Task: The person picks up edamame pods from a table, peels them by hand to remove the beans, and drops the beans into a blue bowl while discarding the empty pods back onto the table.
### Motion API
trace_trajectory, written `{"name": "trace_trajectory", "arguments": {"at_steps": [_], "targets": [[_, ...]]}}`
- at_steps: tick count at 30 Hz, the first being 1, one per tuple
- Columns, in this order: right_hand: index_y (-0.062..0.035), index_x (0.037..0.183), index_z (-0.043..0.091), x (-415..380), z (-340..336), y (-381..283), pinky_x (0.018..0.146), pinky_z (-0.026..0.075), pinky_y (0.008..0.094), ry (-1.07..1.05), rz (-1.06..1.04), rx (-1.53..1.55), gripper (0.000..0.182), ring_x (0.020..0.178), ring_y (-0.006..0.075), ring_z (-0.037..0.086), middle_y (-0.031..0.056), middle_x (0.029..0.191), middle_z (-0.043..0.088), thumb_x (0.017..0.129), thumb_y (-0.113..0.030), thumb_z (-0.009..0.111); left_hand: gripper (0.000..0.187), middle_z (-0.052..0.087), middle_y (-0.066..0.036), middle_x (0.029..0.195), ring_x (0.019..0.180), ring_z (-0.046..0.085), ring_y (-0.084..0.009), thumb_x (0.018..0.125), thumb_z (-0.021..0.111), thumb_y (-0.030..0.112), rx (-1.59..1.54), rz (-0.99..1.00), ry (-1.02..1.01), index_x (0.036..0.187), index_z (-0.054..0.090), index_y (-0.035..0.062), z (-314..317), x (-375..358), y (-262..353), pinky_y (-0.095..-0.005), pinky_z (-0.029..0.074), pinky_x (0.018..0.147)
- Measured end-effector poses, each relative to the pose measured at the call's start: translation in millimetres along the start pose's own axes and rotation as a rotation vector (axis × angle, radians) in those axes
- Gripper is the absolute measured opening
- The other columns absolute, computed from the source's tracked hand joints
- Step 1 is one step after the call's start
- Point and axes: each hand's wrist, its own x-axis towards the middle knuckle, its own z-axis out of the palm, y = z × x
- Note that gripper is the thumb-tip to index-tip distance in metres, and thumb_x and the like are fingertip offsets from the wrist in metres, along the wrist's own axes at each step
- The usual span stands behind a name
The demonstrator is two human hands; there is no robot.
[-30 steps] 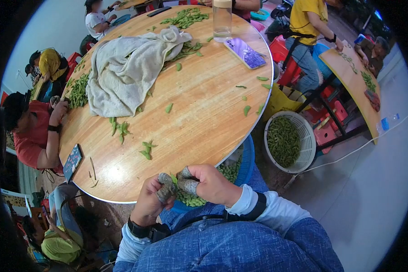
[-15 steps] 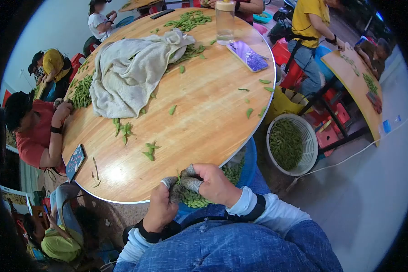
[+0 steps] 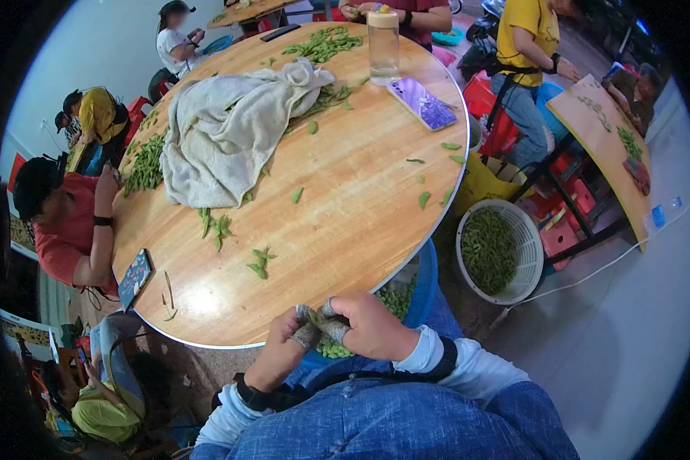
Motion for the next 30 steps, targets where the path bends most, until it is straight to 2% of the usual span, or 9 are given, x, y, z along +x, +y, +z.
{"name": "trace_trajectory", "arguments": {"at_steps": [3, 6, 7, 10, 14, 19, 22, 29, 30], "targets": [[0.0014, 0.076, 0.054, -6.6, -2.0, 8.4, 0.056, 0.041, 0.0334, 0.004, 0.017, 0.011, 0.007, 0.060, 0.0274, 0.052, 0.0183, 0.067, 0.054, 0.070, -0.002, 0.055, 0.016, 0.055, -0.002, 0.070, 0.067, 0.046, -0.0081, 0.073, 0.044, -0.005, -0.057, -0.083, -0.008, 0.086, 0.053, 0.0004, 6.0, 2.2, -2.5, -0.0242, 0.040, 0.059], [0.0008, 0.077, 0.055, -15.1, -13.2, 2.4, 0.057, 0.042, 0.0338, 0.054, 0.019, -0.060, 0.009, 0.062, 0.0280, 0.054, 0.0184, 0.068, 0.054, 0.070, -0.005, 0.057, 0.023, 0.057, -0.009, 0.073, 0.069, 0.052, -0.0161, 0.071, 0.044, -0.005, 0.340, 0.124, -0.157, 0.091, 0.053, 0.0004, 7.7, 1.5, 11.1, -0.0280, 0.042, 0.064], [-0.0001, 0.079, 0.056, -18.7, -24.6, 3.0, 0.059, 0.043, 0.0338, 0.076, 0.033, -0.099, 0.011, 0.065, 0.0285, 0.056, 0.0176, 0.071, 0.056, 0.071, -0.007, 0.058, 0.028, 0.058, -0.016, 0.079, 0.073, 0.056, -0.0268, 0.071, 0.050, -0.002, 0.470, 0.035, -0.240, 0.099, 0.053, 0.0015, 6.1, -1.5, 27.8, -0.0312, 0.044, 0.068], [-0.0009, 0.083, 0.059, -35.1, -77.2, 11.2, 0.061, 0.045, 0.0356, 0.250, 0.130, -0.420, 0.016, 0.069, 0.0319, 0.057, 0.0174, 0.077, 0.058, 0.069, -0.008, 0.061, 0.034, 0.061, -0.009, 0.091, 0.083, 0.056, -0.0160, 0.074, 0.054, -0.002, 0.681, 0.328, -0.185, 0.107, 0.051, 0.0013, -0.9, -4.6, 48.1, -0.0275, 0.044, 0.074], [0.0030, 0.082, 0.056, -60.8, -115.7, 29.6, 0.060, 0.044, 0.0346, 0.518, 0.223, -0.659, 0.015, 0.066, 0.0289, 0.057, 0.0186, 0.074, 0.057, 0.068, -0.002, 0.059, 0.030, 0.061, -0.011, 0.092, 0.080, 0.058, -0.0197, 0.076, 0.054, -0.004, 0.676, 0.147, 0.037, 0.104, 0.055, 0.0021, -42.4, 6.7, 59.6, -0.0287, 0.046, 0.070], [0.0038, 0.085, 0.057, -55.4, -99.3, 23.0, 0.061, 0.043, 0.0288, 0.470, 0.226, -0.316, 0.014, 0.066, 0.0176, 0.056, 0.0146, 0.073, 0.059, 0.072, 0.000, 0.056, 0.029, 0.055, -0.018, 0.079, 0.074, 0.055, -0.0340, 0.069, 0.050, -0.008, 0.945, 0.403, 0.247, 0.096, 0.058, 0.0009, -96.3, 54.8, 59.5, -0.0354, 0.044, 0.065], [0.0034, 0.088, 0.058, -43.2, -82.8, 20.9, 0.064, 0.044, 0.0276, 0.415, 0.204, -0.198, 0.015, 0.068, 0.0159, 0.056, 0.0136, 0.076, 0.061, 0.074, -0.001, 0.057, 0.025, 0.055, -0.019, 0.079, 0.076, 0.053, -0.0368, 0.067, 0.051, -0.007, 1.082, 0.378, 0.041, 0.090, 0.059, -0.0002, -114.1, 69.4, 55.9, -0.0382, 0.043, 0.068], [0.0033, 0.093, 0.058, -4.3, -40.7, 5.1, 0.068, 0.045, 0.0261, 0.280, 0.137, 0.067, 0.018, 0.076, 0.0099, 0.055, 0.0097, 0.081, 0.063, 0.077, -0.005, 0.059, 0.012, 0.059, -0.012, 0.074, 0.064, 0.057, -0.0249, 0.070, 0.058, -0.004, 1.223, 0.354, 0.168, 0.082, 0.060, -0.0009, -112.7, 69.1, 47.6, -0.0308, 0.045, 0.058], [0.0035, 0.094, 0.058, 0.4, -34.4, 2.9, 0.069, 0.045, 0.0258, 0.256, 0.149, 0.126, 0.019, 0.077, 0.0096, 0.055, 0.0088, 0.083, 0.063, 0.077, -0.005, 0.059, 0.012, 0.059, -0.011, 0.073, 0.063, 0.057, -0.0225, 0.070, 0.059, -0.004, 1.031, 0.286, 0.225, 0.082, 0.059, -0.0010, -107.7, 63.6, 46.7, -0.0300, 0.045, 0.057]]}}
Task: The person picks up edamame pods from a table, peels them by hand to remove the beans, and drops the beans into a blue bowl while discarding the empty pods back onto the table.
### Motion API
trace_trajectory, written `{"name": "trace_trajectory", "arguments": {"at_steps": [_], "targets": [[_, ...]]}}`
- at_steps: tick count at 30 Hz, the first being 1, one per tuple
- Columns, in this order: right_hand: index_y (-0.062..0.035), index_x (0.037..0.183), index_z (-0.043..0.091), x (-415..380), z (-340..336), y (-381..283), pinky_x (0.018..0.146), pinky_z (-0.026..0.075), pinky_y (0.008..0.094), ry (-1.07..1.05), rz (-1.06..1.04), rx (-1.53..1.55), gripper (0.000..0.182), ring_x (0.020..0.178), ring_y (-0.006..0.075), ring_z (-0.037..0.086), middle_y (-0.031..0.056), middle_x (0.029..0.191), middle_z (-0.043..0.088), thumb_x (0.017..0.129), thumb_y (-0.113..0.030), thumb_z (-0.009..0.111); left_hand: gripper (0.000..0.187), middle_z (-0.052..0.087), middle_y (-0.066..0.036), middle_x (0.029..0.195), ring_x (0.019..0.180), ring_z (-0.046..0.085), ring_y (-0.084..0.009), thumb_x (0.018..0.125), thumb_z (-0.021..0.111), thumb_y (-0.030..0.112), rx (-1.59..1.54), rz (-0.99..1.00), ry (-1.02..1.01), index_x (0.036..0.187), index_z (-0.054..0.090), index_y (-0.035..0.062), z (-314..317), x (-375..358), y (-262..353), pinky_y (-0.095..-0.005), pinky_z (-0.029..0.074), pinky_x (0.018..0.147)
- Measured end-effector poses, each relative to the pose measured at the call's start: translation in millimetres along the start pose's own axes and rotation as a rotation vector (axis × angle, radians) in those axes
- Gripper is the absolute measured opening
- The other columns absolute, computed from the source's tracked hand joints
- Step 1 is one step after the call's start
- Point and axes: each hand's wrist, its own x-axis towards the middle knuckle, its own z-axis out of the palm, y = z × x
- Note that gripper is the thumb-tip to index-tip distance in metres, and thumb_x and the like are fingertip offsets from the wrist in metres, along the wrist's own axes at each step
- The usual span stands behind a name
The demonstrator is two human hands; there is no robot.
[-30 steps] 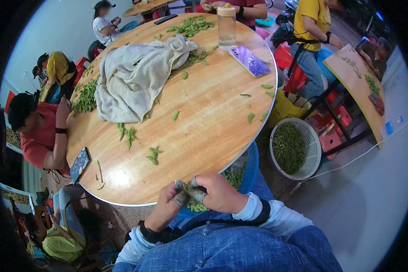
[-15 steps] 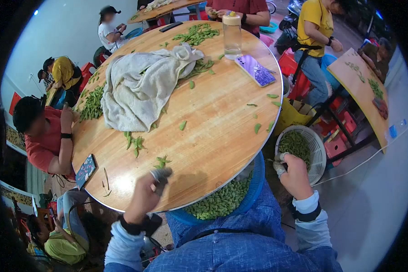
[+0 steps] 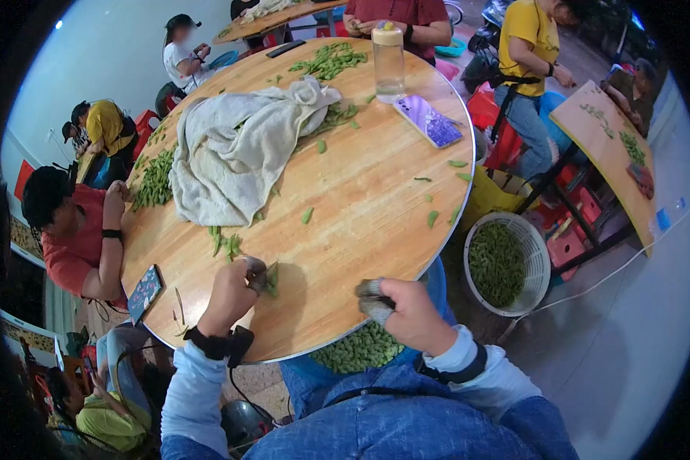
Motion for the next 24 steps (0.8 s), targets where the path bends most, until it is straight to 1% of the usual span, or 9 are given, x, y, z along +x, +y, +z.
{"name": "trace_trajectory", "arguments": {"at_steps": [2, 3, 4, 6, 9, 13, 16, 19, 24], "targets": [[0.0038, 0.095, 0.058, 5.6, 12.7, -2.3, 0.071, 0.045, 0.0251, -0.059, 0.026, 0.109, 0.019, 0.078, 0.0091, 0.054, 0.0071, 0.085, 0.062, 0.078, -0.005, 0.059, 0.014, 0.060, -0.009, 0.072, 0.061, 0.058, -0.0177, 0.071, 0.060, -0.005, -0.347, -0.215, 0.063, 0.084, 0.059, -0.0012, 0.0, -12.9, 18.7, -0.0283, 0.046, 0.056], [0.0039, 0.096, 0.057, 8.2, 18.5, -1.7, 0.071, 0.045, 0.0248, -0.092, 0.033, 0.164, 0.020, 0.079, 0.0089, 0.054, 0.0063, 0.086, 0.062, 0.078, -0.004, 0.059, 0.014, 0.061, -0.006, 0.075, 0.065, 0.057, -0.0094, 0.074, 0.064, -0.001, -0.719, -0.302, 0.090, 0.085, 0.057, -0.0027, 2.7, -21.3, 29.1, -0.0218, 0.047, 0.058], [0.0041, 0.097, 0.057, 9.9, 24.2, -1.6, 0.072, 0.045, 0.0244, -0.123, 0.043, 0.217, 0.020, 0.080, 0.0087, 0.053, 0.0055, 0.087, 0.062, 0.079, -0.004, 0.058, 0.015, 0.061, -0.005, 0.077, 0.068, 0.058, -0.0106, 0.075, 0.064, 0.000, -0.941, -0.375, 0.074, 0.088, 0.057, -0.0025, 6.9, -30.9, 41.2, -0.0218, 0.048, 0.061], [0.0030, 0.096, 0.057, 12.4, 34.1, -3.7, 0.072, 0.044, 0.0236, -0.164, 0.019, 0.273, 0.017, 0.080, 0.0076, 0.052, 0.0029, 0.087, 0.060, 0.079, -0.002, 0.057, 0.017, 0.061, -0.006, 0.079, 0.070, 0.058, -0.0112, 0.073, 0.065, -0.002, -1.023, -0.333, 0.122, 0.089, 0.057, -0.0022, 19.6, -46.0, 67.9, -0.0222, 0.048, 0.063], [0.0023, 0.092, 0.058, 11.4, 43.2, -6.9, 0.070, 0.043, 0.0227, -0.207, 0.074, 0.417, 0.012, 0.078, 0.0065, 0.051, 0.0005, 0.084, 0.059, 0.081, -0.001, 0.055, 0.021, 0.062, -0.008, 0.081, 0.072, 0.060, -0.0134, 0.071, 0.066, -0.003, -0.942, -0.234, 0.278, 0.090, 0.059, -0.0018, 44.3, -61.5, 85.5, -0.0230, 0.048, 0.065], [0.0030, 0.091, 0.058, 9.0, 35.8, -7.3, 0.070, 0.043, 0.0224, -0.231, 0.149, 0.390, 0.011, 0.078, 0.0064, 0.051, 0.0009, 0.083, 0.059, 0.082, -0.001, 0.052, 0.021, 0.062, -0.010, 0.085, 0.079, 0.060, -0.0150, 0.072, 0.063, -0.006, -0.549, -0.032, 0.222, 0.092, 0.057, -0.0044, 49.9, -68.2, 88.3, -0.0255, 0.049, 0.071], [0.0033, 0.090, 0.058, 7.6, 35.5, -3.8, 0.069, 0.044, 0.0225, -0.238, 0.143, 0.411, 0.011, 0.078, 0.0063, 0.052, 0.0013, 0.083, 0.059, 0.082, -0.001, 0.051, 0.020, 0.062, -0.010, 0.085, 0.077, 0.060, -0.0145, 0.073, 0.063, -0.005, -0.644, -0.065, 0.179, 0.092, 0.057, -0.0034, 46.9, -68.7, 96.1, -0.0260, 0.050, 0.069], [0.0036, 0.088, 0.058, 5.8, 33.4, -7.5, 0.069, 0.044, 0.0225, -0.241, 0.143, 0.428, 0.010, 0.077, 0.0063, 0.052, 0.0017, 0.083, 0.060, 0.082, -0.001, 0.051, 0.020, 0.061, -0.009, 0.085, 0.074, 0.060, -0.0138, 0.074, 0.063, -0.003, -1.162, -0.273, 0.137, 0.092, 0.057, -0.0018, 46.6, -69.5, 99.7, -0.0263, 0.051, 0.064], [0.0042, 0.089, 0.058, 2.5, 31.8, -9.9, 0.069, 0.043, 0.0222, -0.224, 0.149, 0.397, 0.011, 0.077, 0.0062, 0.052, 0.0013, 0.083, 0.060, 0.083, -0.002, 0.051, 0.021, 0.060, -0.008, 0.085, 0.070, 0.059, -0.0136, 0.074, 0.064, -0.001, -1.170, -0.332, 0.249, 0.093, 0.056, -0.0004, 56.4, -72.3, 100.8, -0.0258, 0.050, 0.058]]}}
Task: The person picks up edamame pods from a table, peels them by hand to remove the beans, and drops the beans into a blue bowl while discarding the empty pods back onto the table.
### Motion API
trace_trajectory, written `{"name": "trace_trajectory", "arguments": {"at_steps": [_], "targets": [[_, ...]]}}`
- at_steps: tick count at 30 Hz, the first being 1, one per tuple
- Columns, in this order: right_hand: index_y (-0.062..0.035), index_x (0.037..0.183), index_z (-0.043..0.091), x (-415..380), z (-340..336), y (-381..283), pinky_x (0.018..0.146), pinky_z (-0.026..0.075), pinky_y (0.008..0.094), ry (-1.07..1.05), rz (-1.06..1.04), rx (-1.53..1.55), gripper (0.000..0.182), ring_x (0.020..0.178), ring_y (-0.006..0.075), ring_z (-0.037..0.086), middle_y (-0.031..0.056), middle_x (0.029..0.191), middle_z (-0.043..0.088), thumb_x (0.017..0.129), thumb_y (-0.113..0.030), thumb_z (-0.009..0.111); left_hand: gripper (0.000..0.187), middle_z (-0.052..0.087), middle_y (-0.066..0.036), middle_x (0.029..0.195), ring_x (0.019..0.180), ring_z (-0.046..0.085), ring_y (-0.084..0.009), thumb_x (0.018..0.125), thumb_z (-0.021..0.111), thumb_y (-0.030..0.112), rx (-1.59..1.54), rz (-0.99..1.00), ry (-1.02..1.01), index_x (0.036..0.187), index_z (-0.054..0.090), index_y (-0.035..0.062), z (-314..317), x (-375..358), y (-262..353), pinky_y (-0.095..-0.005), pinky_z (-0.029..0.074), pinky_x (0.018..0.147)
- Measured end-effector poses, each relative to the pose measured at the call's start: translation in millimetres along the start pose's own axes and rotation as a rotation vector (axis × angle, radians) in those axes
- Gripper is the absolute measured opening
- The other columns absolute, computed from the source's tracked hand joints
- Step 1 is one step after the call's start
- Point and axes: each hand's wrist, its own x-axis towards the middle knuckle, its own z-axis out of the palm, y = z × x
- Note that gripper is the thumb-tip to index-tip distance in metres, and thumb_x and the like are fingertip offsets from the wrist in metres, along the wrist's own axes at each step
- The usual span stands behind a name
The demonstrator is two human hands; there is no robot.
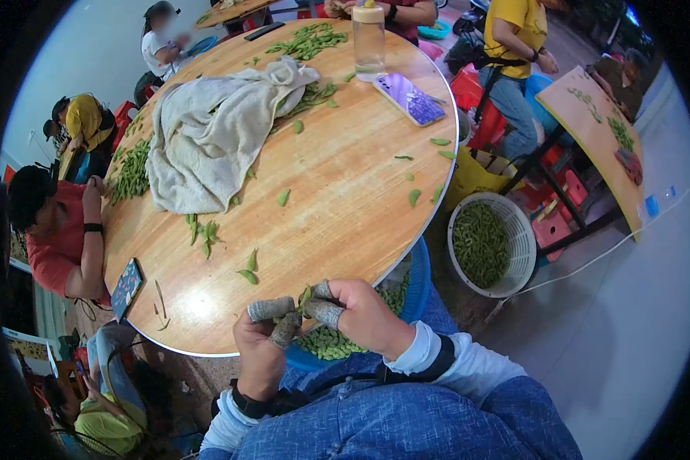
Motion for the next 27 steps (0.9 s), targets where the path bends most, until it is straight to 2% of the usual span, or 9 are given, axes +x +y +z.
{"name": "trace_trajectory", "arguments": {"at_steps": [7, 10, 16, 27], "targets": [[0.0045, 0.091, 0.057, -4.6, 2.5, 3.9, 0.071, 0.043, 0.0224, 0.013, 0.011, 0.107, 0.012, 0.079, 0.0073, 0.052, 0.0022, 0.085, 0.059, 0.084, -0.002, 0.050, 0.022, 0.060, -0.008, 0.085, 0.070, 0.059, -0.0145, 0.073, 0.063, -0.003, -0.069, 0.059, 0.091, 0.093, 0.055, 0.0000, 7.9, -2.9, -1.8, -0.0255, 0.049, 0.060], [0.0048, 0.092, 0.057, -5.8, 5.4, -2.2, 0.072, 0.043, 0.0224, 0.010, 0.016, 0.126, 0.013, 0.079, 0.0077, 0.053, 0.0027, 0.086, 0.059, 0.084, -0.002, 0.050, 0.021, 0.060, -0.009, 0.089, 0.077, 0.059, -0.0137, 0.074, 0.063, -0.005, -0.049, 0.113, 0.076, 0.093, 0.055, -0.0030, 6.1, -3.7, -4.9, -0.0253, 0.050, 0.068], [0.0051, 0.091, 0.057, -4.8, 4.5, -3.9, 0.071, 0.044, 0.0225, -0.001, 0.018, 0.133, 0.013, 0.079, 0.0078, 0.053, 0.0029, 0.085, 0.059, 0.084, -0.003, 0.049, 0.021, 0.060, -0.010, 0.091, 0.080, 0.058, -0.0143, 0.073, 0.063, -0.006, -0.043, 0.109, 0.079, 0.092, 0.055, -0.0032, 5.7, -4.9, -7.7, -0.0256, 0.049, 0.072], [0.0049, 0.090, 0.057, -3.9, 3.8, -1.2, 0.071, 0.044, 0.0232, -0.007, -0.022, 0.096, 0.012, 0.078, 0.0090, 0.054, 0.0042, 0.084, 0.060, 0.083, 0.001, 0.048, 0.020, 0.061, -0.009, 0.087, 0.078, 0.059, -0.0141, 0.072, 0.064, -0.005, -0.041, 0.060, 0.085, 0.090, 0.056, -0.0033, 8.0, -6.2, -4.7, -0.0262, 0.049, 0.070]]}}
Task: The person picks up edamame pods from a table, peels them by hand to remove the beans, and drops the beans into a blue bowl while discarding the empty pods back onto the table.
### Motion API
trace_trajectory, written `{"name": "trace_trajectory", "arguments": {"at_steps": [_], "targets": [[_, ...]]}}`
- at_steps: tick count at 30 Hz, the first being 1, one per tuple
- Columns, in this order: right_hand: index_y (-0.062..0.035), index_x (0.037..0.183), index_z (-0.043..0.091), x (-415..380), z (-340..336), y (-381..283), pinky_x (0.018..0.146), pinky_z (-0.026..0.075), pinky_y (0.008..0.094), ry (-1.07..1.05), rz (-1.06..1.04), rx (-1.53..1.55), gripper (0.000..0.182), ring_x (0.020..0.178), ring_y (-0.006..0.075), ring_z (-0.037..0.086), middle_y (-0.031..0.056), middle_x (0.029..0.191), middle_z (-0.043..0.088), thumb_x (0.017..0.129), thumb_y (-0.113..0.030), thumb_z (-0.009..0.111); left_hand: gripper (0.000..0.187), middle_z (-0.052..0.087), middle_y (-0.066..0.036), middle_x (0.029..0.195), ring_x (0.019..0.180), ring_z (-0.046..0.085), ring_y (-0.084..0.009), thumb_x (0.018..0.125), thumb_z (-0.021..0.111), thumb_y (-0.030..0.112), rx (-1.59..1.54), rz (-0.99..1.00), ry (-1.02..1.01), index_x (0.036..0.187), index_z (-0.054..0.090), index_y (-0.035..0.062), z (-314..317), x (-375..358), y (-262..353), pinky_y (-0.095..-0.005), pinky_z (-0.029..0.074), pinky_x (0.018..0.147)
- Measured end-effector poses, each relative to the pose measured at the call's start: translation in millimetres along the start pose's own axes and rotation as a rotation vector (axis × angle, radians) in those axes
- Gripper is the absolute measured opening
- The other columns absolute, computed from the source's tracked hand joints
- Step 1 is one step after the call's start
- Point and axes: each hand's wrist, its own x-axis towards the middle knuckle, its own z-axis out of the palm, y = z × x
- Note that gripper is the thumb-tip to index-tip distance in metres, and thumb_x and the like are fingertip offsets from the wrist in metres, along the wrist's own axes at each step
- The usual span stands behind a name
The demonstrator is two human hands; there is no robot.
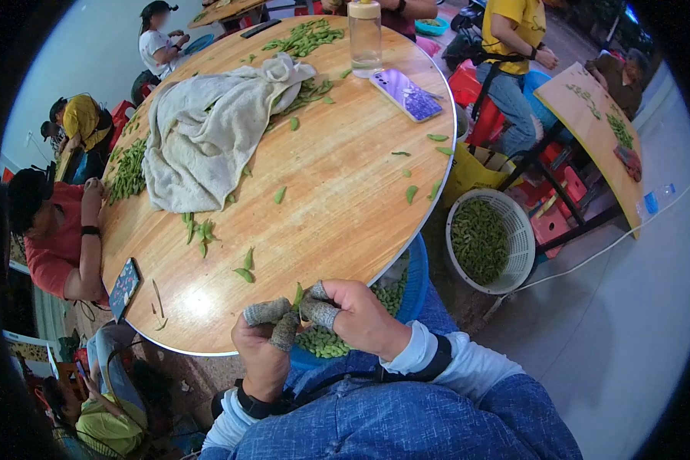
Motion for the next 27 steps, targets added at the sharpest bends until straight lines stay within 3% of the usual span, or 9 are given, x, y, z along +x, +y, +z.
{"name": "trace_trajectory", "arguments": {"at_steps": [10, 13, 16, 19, 22, 25, 27], "targets": [[0.0035, 0.090, 0.056, 7.4, -5.6, 12.9, 0.071, 0.044, 0.0234, -0.002, 0.041, 0.041, 0.012, 0.078, 0.0089, 0.053, 0.0032, 0.083, 0.059, 0.082, 0.003, 0.047, 0.014, 0.060, -0.006, 0.083, 0.072, 0.058, -0.0119, 0.075, 0.063, -0.001, -0.071, -0.087, -0.053, 0.088, 0.056, -0.0029, -1.4, 4.9, -1.6, -0.0246, 0.050, 0.063], [0.0032, 0.088, 0.056, 6.6, -3.9, 11.2, 0.070, 0.043, 0.0231, 0.038, 0.020, 0.048, 0.010, 0.078, 0.0078, 0.052, 0.0020, 0.082, 0.058, 0.082, 0.003, 0.048, 0.019, 0.061, -0.011, 0.082, 0.069, 0.061, -0.0185, 0.072, 0.065, -0.002, 0.161, 0.073, -0.046, 0.088, 0.055, -0.0014, 3.5, 5.3, 1.3, -0.0286, 0.051, 0.059], [0.0033, 0.087, 0.055, 4.0, -6.2, 9.3, 0.070, 0.043, 0.0226, 0.037, -0.003, -0.040, 0.009, 0.077, 0.0070, 0.051, 0.0010, 0.081, 0.057, 0.081, 0.003, 0.049, 0.020, 0.062, -0.012, 0.078, 0.068, 0.062, -0.0192, 0.070, 0.066, -0.001, 0.880, 0.482, -0.185, 0.088, 0.057, -0.0027, -2.3, 10.8, 11.5, -0.0282, 0.050, 0.061], [0.0035, 0.087, 0.055, 2.3, -8.9, 13.6, 0.070, 0.043, 0.0224, 0.033, -0.027, -0.093, 0.008, 0.077, 0.0069, 0.050, 0.0005, 0.080, 0.057, 0.080, 0.003, 0.050, 0.020, 0.062, -0.014, 0.076, 0.066, 0.062, -0.0194, 0.069, 0.065, -0.004, 0.999, 0.682, -0.221, 0.087, 0.058, -0.0035, -2.7, 14.0, 12.0, -0.0280, 0.050, 0.061], [0.0034, 0.088, 0.055, 1.0, -7.7, 15.2, 0.069, 0.043, 0.0227, 0.024, -0.100, -0.103, 0.009, 0.076, 0.0074, 0.051, 0.0010, 0.079, 0.056, 0.080, 0.003, 0.051, 0.018, 0.062, -0.012, 0.074, 0.064, 0.061, -0.0187, 0.072, 0.064, -0.003, 0.907, 0.655, -0.202, 0.089, 0.057, -0.0033, -3.6, 14.2, 6.9, -0.0282, 0.049, 0.059], [0.0032, 0.088, 0.055, -0.2, -6.2, 14.3, 0.067, 0.043, 0.0233, 0.011, -0.169, -0.084, 0.010, 0.074, 0.0081, 0.052, 0.0027, 0.079, 0.057, 0.080, 0.004, 0.050, 0.016, 0.060, -0.009, 0.070, 0.060, 0.059, -0.0164, 0.078, 0.060, 0.003, 0.451, 0.175, -0.173, 0.092, 0.056, -0.0025, -6.6, 7.5, -0.1, -0.0280, 0.048, 0.055], [0.0031, 0.088, 0.055, -1.0, -6.7, 14.3, 0.067, 0.043, 0.0238, 0.012, -0.199, -0.140, 0.010, 0.073, 0.0085, 0.052, 0.0043, 0.079, 0.057, 0.080, 0.004, 0.050, 0.016, 0.059, -0.008, 0.071, 0.058, 0.057, -0.0148, 0.081, 0.057, 0.007, 0.224, 0.009, -0.186, 0.094, 0.055, -0.0019, -5.7, 7.4, 1.2, -0.0269, 0.047, 0.054]]}}
